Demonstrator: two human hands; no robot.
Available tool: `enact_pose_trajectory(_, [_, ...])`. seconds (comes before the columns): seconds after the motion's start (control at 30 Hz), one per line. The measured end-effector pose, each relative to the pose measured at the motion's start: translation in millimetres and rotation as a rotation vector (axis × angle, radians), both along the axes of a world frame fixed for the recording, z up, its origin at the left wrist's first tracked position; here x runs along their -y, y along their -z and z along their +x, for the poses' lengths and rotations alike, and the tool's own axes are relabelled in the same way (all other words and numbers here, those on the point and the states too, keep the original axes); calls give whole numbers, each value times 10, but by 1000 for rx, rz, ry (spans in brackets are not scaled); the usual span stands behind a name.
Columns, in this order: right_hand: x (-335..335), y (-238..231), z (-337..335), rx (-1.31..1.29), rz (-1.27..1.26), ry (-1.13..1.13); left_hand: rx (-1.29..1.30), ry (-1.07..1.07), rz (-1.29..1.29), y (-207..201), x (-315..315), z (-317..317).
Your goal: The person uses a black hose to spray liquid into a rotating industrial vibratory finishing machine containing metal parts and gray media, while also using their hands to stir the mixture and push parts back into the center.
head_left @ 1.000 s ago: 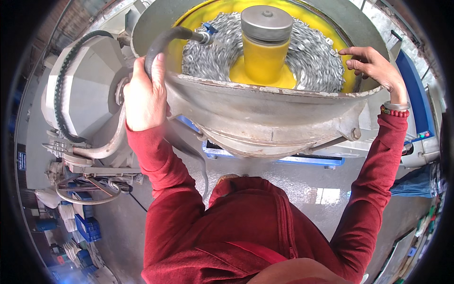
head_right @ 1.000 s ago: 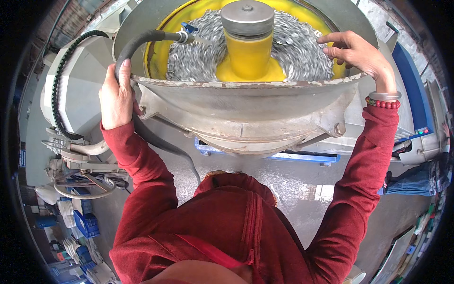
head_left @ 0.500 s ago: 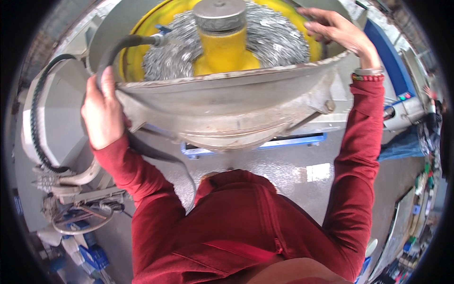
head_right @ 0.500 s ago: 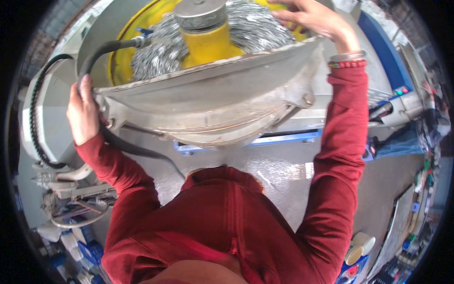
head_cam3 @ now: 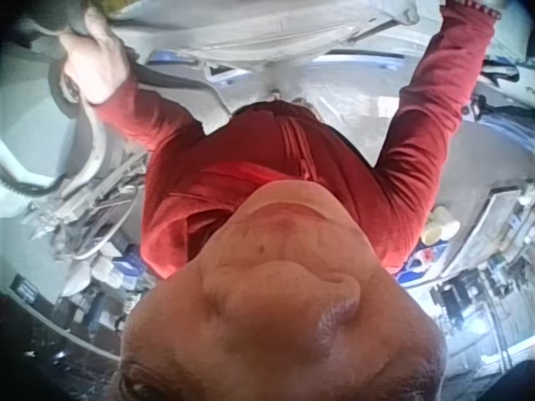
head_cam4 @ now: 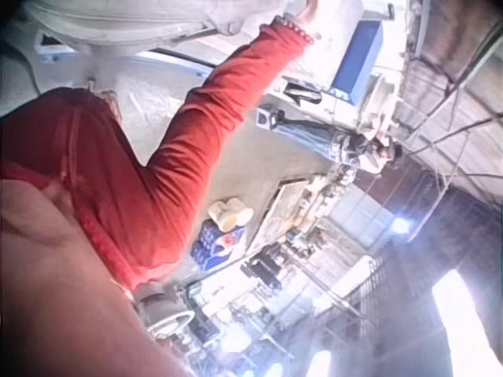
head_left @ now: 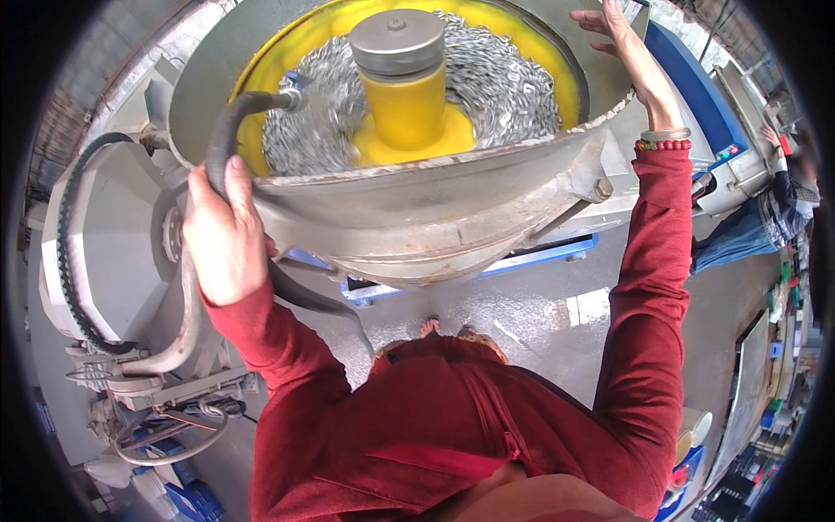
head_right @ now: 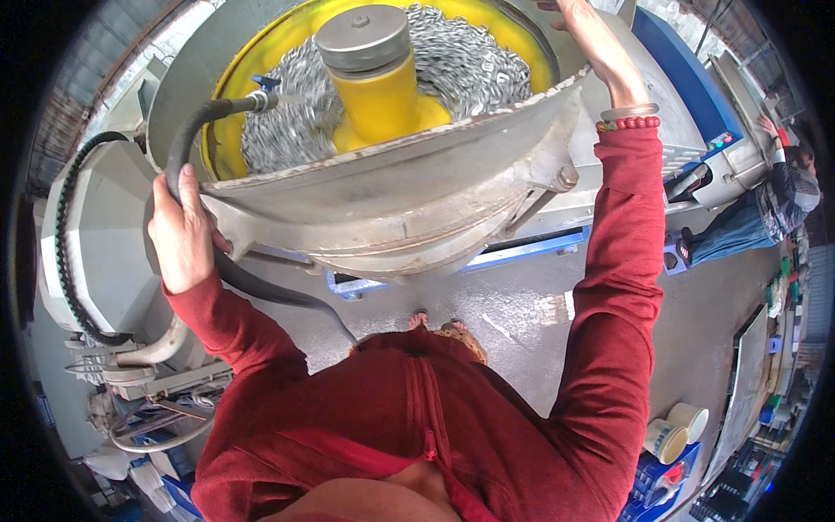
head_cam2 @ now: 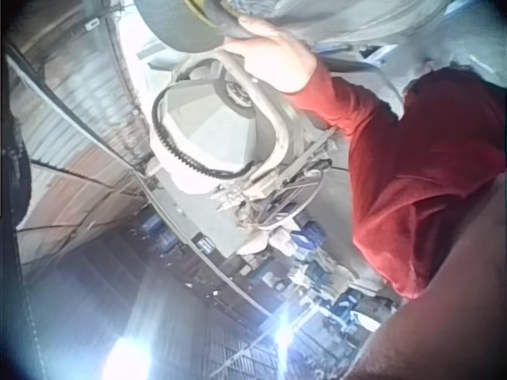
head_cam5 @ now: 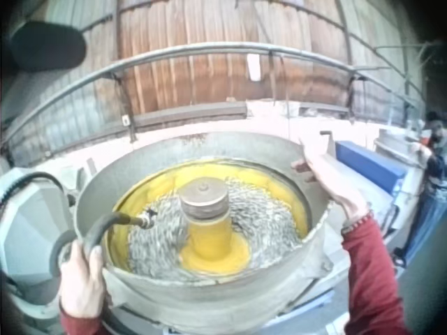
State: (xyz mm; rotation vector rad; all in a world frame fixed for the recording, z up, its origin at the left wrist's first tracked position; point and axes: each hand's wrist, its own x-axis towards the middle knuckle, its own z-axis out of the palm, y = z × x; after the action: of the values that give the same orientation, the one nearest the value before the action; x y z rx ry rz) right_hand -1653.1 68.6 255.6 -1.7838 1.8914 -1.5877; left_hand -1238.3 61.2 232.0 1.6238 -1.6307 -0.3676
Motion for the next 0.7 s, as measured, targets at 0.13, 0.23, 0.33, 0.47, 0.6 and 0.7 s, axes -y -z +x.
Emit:
enact_pose_trajectory(0.13, [-20,-1,-57,10,74,-64,-38,48,11,-13,-31,39])
enact_pose_trajectory(0.23, [-23,8,11,55,92,-82,-79,81,17,9,-24,66])
enact_pose_trajectory(0.33, [-35,-35,91,77,124,-60,-131,108,29,-17,-30,78])
enact_pose_trajectory(0.47, [-61,-58,236,-46,114,8,-194,85,-7,35,-11,55])
enact_pose_trajectory(0.6, [-60,-64,237,-52,93,-33,-183,67,-37,69,23,29])
enact_pose_trajectory(0.7, [-28,-75,150,6,134,-68,-202,4,-24,49,-20,12])
